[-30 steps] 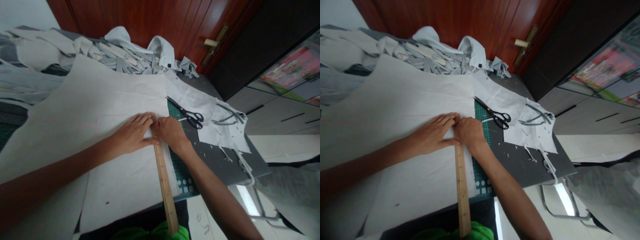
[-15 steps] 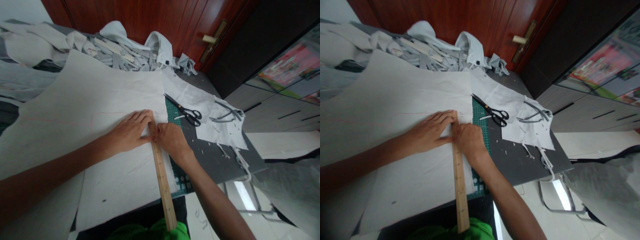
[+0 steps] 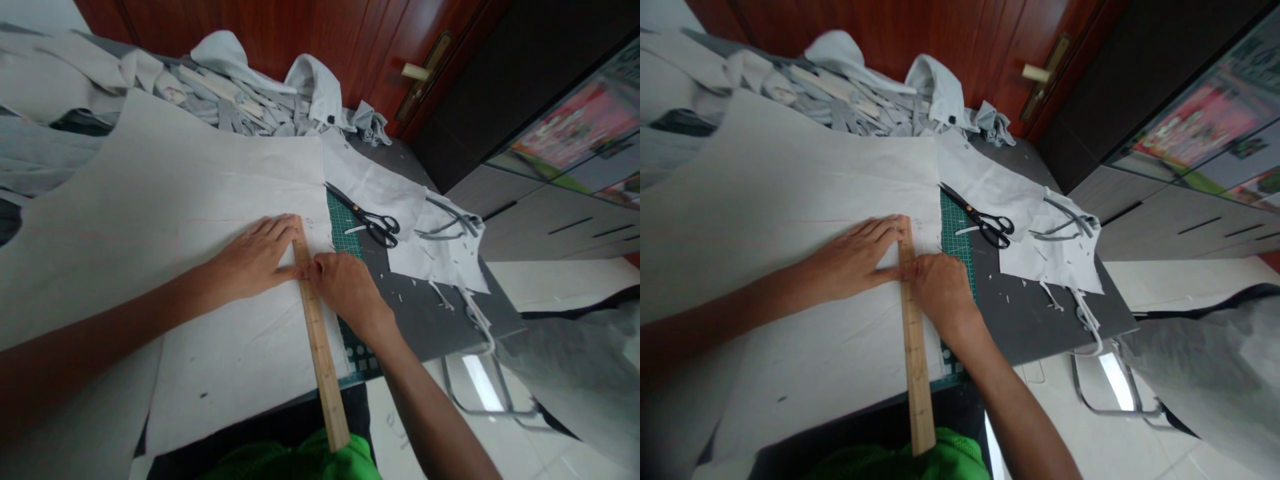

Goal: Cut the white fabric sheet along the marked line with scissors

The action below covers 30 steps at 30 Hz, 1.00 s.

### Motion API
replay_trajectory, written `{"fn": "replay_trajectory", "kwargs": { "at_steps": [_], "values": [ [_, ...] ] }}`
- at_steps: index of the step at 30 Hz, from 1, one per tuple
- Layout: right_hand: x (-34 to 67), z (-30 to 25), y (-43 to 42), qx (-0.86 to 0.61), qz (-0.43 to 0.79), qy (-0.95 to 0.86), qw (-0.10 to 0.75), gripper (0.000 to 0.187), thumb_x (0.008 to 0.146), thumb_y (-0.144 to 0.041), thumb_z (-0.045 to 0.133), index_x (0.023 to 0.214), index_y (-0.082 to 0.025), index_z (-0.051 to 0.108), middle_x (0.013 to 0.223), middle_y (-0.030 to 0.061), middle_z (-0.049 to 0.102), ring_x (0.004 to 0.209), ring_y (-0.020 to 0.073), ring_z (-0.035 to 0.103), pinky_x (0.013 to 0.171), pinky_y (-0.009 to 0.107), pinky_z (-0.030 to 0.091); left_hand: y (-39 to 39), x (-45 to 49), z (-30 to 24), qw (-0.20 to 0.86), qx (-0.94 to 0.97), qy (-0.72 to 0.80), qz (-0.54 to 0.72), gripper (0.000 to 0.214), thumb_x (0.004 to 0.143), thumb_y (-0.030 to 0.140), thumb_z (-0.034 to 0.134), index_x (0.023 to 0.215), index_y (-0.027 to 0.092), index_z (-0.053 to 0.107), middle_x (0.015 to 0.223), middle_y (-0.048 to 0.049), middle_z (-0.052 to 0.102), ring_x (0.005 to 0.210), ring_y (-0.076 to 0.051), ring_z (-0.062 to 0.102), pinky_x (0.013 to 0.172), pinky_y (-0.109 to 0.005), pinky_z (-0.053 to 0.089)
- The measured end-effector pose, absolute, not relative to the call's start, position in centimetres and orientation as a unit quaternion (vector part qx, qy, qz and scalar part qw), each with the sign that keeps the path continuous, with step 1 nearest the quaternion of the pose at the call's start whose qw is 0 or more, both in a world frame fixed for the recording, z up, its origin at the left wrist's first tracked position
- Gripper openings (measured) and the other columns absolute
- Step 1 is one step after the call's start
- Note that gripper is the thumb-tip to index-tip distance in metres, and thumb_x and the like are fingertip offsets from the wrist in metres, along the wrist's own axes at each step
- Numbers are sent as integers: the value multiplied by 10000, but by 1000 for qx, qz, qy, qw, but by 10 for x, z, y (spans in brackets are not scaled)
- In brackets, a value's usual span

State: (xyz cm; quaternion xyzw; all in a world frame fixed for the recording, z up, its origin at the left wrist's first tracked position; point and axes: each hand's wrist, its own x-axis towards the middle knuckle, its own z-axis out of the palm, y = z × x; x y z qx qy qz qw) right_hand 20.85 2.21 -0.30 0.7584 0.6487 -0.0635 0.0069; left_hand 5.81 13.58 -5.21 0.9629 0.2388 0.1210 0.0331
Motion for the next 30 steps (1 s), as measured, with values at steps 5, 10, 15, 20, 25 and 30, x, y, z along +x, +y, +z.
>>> {"fn": "replay_trajectory", "kwargs": {
  "at_steps": [5, 10, 15, 20, 25, 30],
  "values": [
    [206, -4, 18, 762, -61, 645, 14, 390, 1079, -273, 435, 973, -150, 789, 925, 141, 807, 862, 252, 774, 739, 320, 525, 136, 58, -55, 40, 961, 237, 135, 789, 1014, 718, 364, 1490, 92, 433, 1601, -215, 451, 1521, -345, 400, 1261, -486, 305],
    [204, -6, 13, 757, -35, 652, 16, 375, 1082, -276, 444, 973, -142, 777, 910, 141, 801, 874, 256, 766, 753, 329, 515, 136, 58, -56, 31, 962, 236, 132, 789, 1026, 700, 345, 1498, 74, 430, 1606, -215, 447, 1529, -340, 390, 1273, -476, 284],
    [201, -4, 7, 757, -41, 652, 25, 396, 1089, -267, 424, 954, -144, 775, 889, 141, 800, 855, 254, 767, 752, 335, 514, 134, 59, -54, 24, 961, 248, 117, 837, 1022, 685, 386, 1536, 25, 379, 1614, -237, 428, 1528, -351, 386, 1270, -470, 288],
    [199, -3, -5, 758, -42, 649, 35, 375, 1068, -227, 441, 892, -159, 765, 810, 121, 787, 781, 235, 752, 739, 332, 503, 134, 59, -52, 30, 962, 248, 106, 830, 1010, 720, 377, 1511, 59, 412, 1628, -222, 415, 1531, -359, 380, 1268, -481, 290],
    [196, -7, -27, 752, -28, 658, 34, 370, 1055, -211, 441, 835, -177, 736, 731, 97, 755, 704, 235, 725, 697, 344, 484, 136, 58, -56, 22, 964, 241, 114, 867, 1010, 747, 324, 1526, 53, 388, 1632, -229, 404, 1533, -361, 377, 1275, -486, 278],
    [190, -8, -52, 748, -44, 660, 49, 341, 1044, -192, 454, 831, -199, 720, 707, 77, 742, 681, 253, 719, 701, 376, 501, 138, 57, -60, 17, 965, 226, 130, 883, 1010, 743, 342, 1528, 29, 400, 1628, -243, 400, 1534, -370, 368, 1286, -482, 258]
  ]
}}
